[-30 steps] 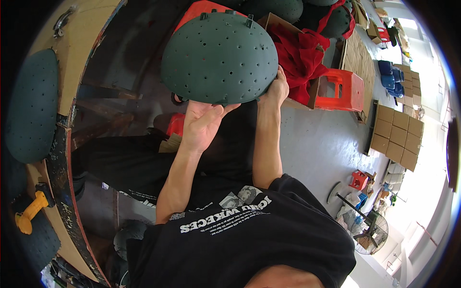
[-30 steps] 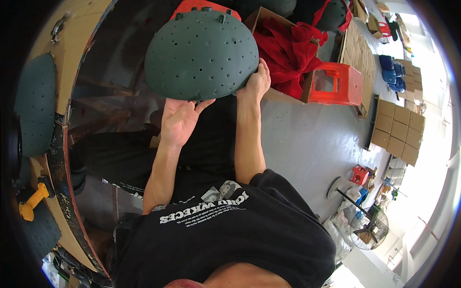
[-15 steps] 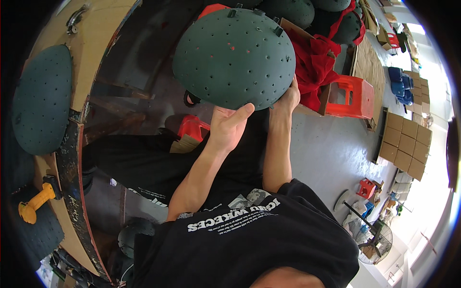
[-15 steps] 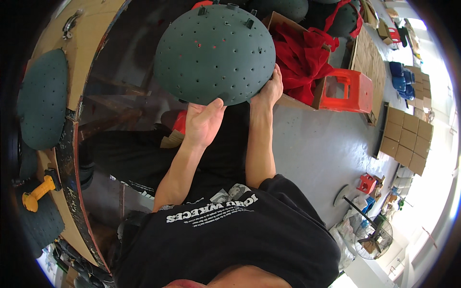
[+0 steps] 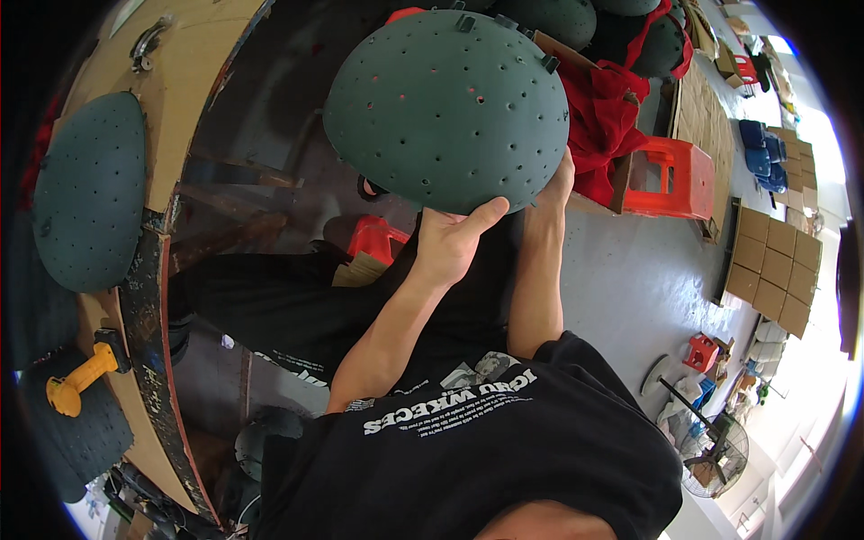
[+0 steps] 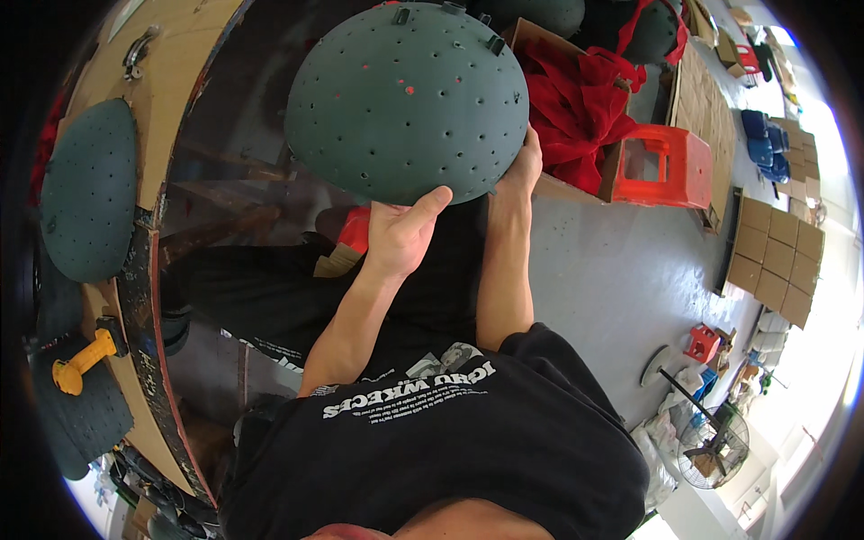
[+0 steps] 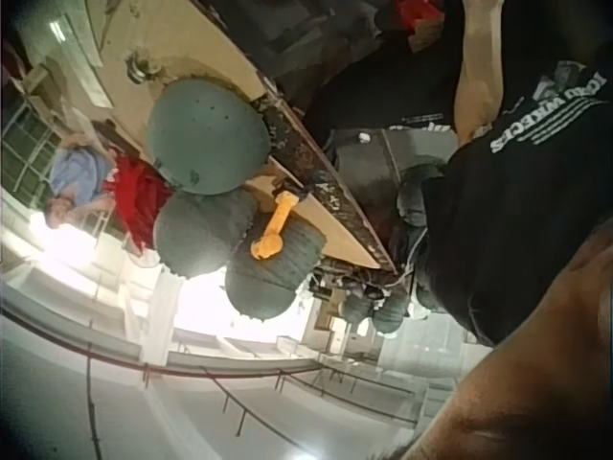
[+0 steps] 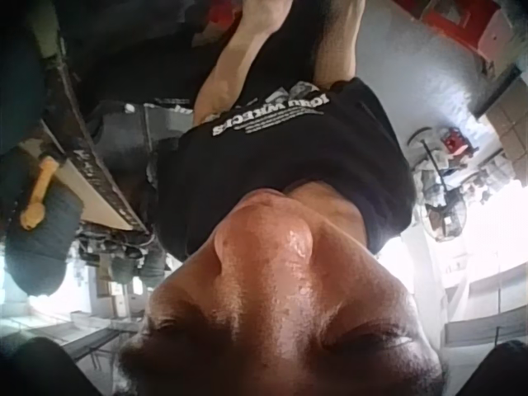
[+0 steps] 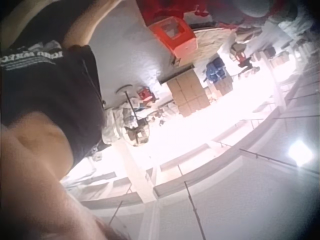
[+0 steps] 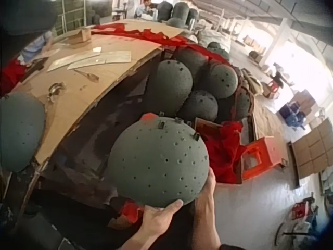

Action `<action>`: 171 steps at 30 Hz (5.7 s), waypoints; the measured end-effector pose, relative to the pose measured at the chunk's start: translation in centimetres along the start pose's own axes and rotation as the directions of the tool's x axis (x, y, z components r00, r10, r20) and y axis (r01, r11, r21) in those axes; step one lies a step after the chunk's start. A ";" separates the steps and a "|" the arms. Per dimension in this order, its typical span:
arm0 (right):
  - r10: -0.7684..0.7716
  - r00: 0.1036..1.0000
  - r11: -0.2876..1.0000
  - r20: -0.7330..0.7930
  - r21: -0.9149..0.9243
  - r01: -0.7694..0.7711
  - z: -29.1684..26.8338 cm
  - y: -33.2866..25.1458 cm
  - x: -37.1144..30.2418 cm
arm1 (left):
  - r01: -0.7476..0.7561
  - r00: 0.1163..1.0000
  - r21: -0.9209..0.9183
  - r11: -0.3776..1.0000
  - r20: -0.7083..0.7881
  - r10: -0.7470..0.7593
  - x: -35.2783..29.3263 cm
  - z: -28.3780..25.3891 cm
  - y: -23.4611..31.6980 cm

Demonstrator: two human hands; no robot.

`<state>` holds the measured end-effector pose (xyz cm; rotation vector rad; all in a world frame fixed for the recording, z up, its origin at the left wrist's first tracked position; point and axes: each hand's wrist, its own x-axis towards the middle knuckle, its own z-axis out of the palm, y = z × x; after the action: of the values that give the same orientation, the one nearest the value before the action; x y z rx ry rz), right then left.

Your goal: Assembling and drilling holes into green semi-spherical foam parts in a workshop.

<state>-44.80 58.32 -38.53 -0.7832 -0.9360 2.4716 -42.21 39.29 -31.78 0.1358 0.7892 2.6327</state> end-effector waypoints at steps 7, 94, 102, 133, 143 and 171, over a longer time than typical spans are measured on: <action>-0.053 0.998 0.998 -0.018 0.037 0.054 0.5 0.1 -0.3 | -0.013 1.000 -0.079 0.997 -0.006 0.013 0.4 0.0 0.0; 0.061 0.795 0.909 0.603 0.295 -0.293 3.6 -0.3 -7.5 | -0.155 0.915 -0.491 0.857 -0.398 -0.063 1.4 -11.1 6.0; 0.310 0.924 0.926 0.222 0.149 -0.347 9.6 0.1 -10.9 | -0.176 0.960 -0.617 0.767 -0.281 -0.006 1.1 -13.1 6.2; 0.185 0.887 0.967 0.423 0.083 -0.241 8.5 -1.5 -10.1 | -0.106 0.990 -0.433 0.895 0.035 0.135 -0.7 -20.2 6.2; 0.166 0.910 0.952 0.379 -0.302 -0.048 8.0 -3.1 -13.8 | -0.008 0.998 -0.333 0.943 0.054 0.028 1.0 -20.1 11.4; 0.116 0.676 0.200 0.727 -0.684 0.701 6.6 -9.5 -15.2 | 0.340 0.918 -0.261 0.903 -0.118 -0.380 -1.5 -18.7 14.3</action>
<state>-35.69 53.88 -22.33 0.1962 -2.7023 1.4356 -49.34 18.20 -39.62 -0.2759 0.4869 2.3735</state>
